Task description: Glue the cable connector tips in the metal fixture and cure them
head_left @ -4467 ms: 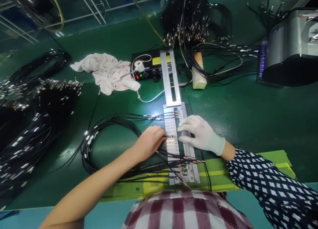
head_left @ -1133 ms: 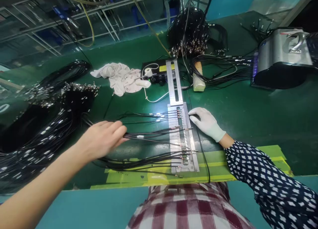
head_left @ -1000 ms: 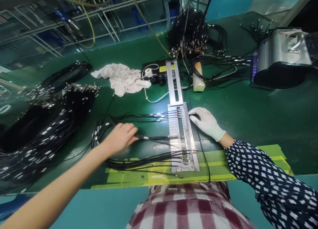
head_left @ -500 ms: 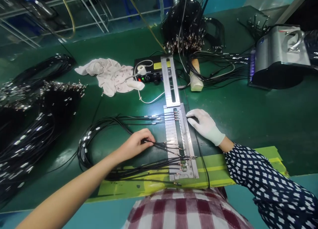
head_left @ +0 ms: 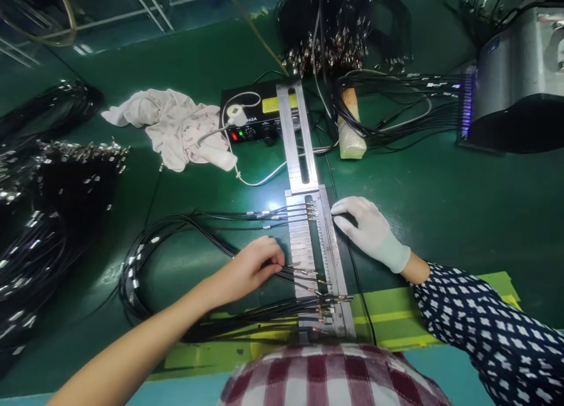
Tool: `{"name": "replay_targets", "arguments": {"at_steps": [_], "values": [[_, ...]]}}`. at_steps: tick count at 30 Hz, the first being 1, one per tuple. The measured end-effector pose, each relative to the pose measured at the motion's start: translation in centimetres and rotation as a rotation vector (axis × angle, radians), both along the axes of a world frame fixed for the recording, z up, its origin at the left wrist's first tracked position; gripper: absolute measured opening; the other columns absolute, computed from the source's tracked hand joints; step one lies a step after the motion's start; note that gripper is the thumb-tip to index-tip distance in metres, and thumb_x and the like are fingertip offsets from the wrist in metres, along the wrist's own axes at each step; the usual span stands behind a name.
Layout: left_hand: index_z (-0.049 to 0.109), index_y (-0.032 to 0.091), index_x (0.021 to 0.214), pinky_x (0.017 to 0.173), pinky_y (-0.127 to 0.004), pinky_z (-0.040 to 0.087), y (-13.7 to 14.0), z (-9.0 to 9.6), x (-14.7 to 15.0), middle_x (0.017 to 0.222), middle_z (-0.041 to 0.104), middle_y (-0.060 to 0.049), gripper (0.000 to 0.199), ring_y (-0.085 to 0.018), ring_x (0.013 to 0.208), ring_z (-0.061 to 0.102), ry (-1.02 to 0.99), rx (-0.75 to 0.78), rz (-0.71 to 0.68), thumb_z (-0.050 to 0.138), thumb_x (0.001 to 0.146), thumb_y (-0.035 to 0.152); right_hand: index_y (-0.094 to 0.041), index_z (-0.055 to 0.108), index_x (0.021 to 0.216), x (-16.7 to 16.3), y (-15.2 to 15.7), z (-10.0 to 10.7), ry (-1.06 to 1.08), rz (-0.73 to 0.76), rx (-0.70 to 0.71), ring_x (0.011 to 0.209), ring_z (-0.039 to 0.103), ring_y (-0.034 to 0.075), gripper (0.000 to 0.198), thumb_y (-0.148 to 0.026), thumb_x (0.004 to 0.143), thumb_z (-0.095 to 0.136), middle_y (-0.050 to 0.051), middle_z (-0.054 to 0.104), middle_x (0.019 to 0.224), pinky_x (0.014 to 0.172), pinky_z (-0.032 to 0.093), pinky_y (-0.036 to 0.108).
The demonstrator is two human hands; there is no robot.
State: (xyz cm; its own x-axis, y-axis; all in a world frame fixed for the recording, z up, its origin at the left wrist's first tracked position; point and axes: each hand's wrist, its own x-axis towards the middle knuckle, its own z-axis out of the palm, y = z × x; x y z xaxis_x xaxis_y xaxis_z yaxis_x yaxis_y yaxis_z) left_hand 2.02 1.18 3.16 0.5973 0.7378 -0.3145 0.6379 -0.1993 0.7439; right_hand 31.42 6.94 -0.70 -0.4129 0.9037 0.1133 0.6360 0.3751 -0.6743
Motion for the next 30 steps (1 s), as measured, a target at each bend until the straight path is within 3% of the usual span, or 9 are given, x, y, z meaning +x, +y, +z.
{"name": "replay_targets", "arguments": {"at_steps": [3,6,10,14,19,25,30], "values": [[0.057,0.019,0.088,0.074,-0.025,0.045,0.7,0.0,-0.1,0.087,0.06,-0.001,0.012,-0.013,0.082,0.055,-0.066,0.015,0.106,0.049,0.097,0.022,-0.027,0.063,0.099,0.0,0.0,0.0,0.002,-0.002,-0.005,0.107,0.059,0.022,0.008,-0.026,0.096,0.055,-0.003,0.068,0.11,0.095,0.041,0.043],[0.059,0.019,0.098,0.077,-0.025,0.047,1.8,-0.4,0.4,0.092,0.062,-0.002,0.012,-0.013,0.086,0.057,-0.096,0.22,0.162,0.047,0.098,0.021,-0.027,0.063,0.099,0.0,0.0,-0.1,0.0,-0.005,-0.011,0.108,0.059,0.022,0.008,-0.025,0.096,0.056,-0.002,0.068,0.11,0.095,0.041,0.042],[0.061,0.019,0.118,0.079,-0.026,0.05,3.3,-1.5,1.0,0.099,0.063,-0.006,0.027,-0.014,0.089,0.059,-0.056,0.485,-0.002,0.042,0.098,0.014,-0.027,0.064,0.099,0.0,0.0,0.0,-0.003,-0.014,-0.017,0.107,0.059,0.022,0.009,-0.024,0.095,0.056,-0.002,0.068,0.11,0.094,0.041,0.042],[0.061,0.018,0.123,0.073,-0.026,0.051,4.1,-2.1,1.1,0.096,0.063,-0.006,0.034,-0.014,0.084,0.059,-0.015,0.639,-0.088,0.04,0.097,0.011,-0.028,0.064,0.099,0.0,-0.1,0.1,-0.003,-0.015,-0.023,0.108,0.059,0.022,0.009,-0.023,0.095,0.057,-0.003,0.068,0.11,0.094,0.041,0.042],[0.063,0.014,0.118,0.069,-0.027,0.051,4.7,-2.0,1.5,0.096,0.064,-0.009,0.032,-0.015,0.082,0.059,0.038,0.726,-0.16,0.039,0.098,0.013,-0.027,0.063,0.099,-0.1,-0.1,0.2,-0.012,-0.016,-0.03,0.108,0.059,0.022,0.009,-0.024,0.096,0.056,-0.003,0.068,0.11,0.095,0.041,0.042],[0.062,0.012,0.119,0.074,-0.027,0.052,5.4,-1.8,2.3,0.097,0.064,-0.009,0.03,-0.016,0.085,0.059,0.042,0.701,-0.188,0.04,0.098,0.013,-0.027,0.063,0.098,-0.1,0.0,0.3,-0.005,-0.006,-0.028,0.106,0.059,0.022,0.008,-0.023,0.096,0.056,-0.002,0.068,0.109,0.094,0.042,0.042],[0.062,0.013,0.117,0.079,-0.031,0.05,3.7,-2.4,2.3,0.103,0.062,-0.011,0.027,-0.019,0.094,0.057,0.087,0.83,-0.131,0.043,0.097,0.013,-0.027,0.063,0.099,-0.1,0.0,0.2,0.003,-0.01,-0.028,0.106,0.059,0.021,0.008,-0.023,0.095,0.057,-0.003,0.068,0.109,0.094,0.041,0.041]]}}
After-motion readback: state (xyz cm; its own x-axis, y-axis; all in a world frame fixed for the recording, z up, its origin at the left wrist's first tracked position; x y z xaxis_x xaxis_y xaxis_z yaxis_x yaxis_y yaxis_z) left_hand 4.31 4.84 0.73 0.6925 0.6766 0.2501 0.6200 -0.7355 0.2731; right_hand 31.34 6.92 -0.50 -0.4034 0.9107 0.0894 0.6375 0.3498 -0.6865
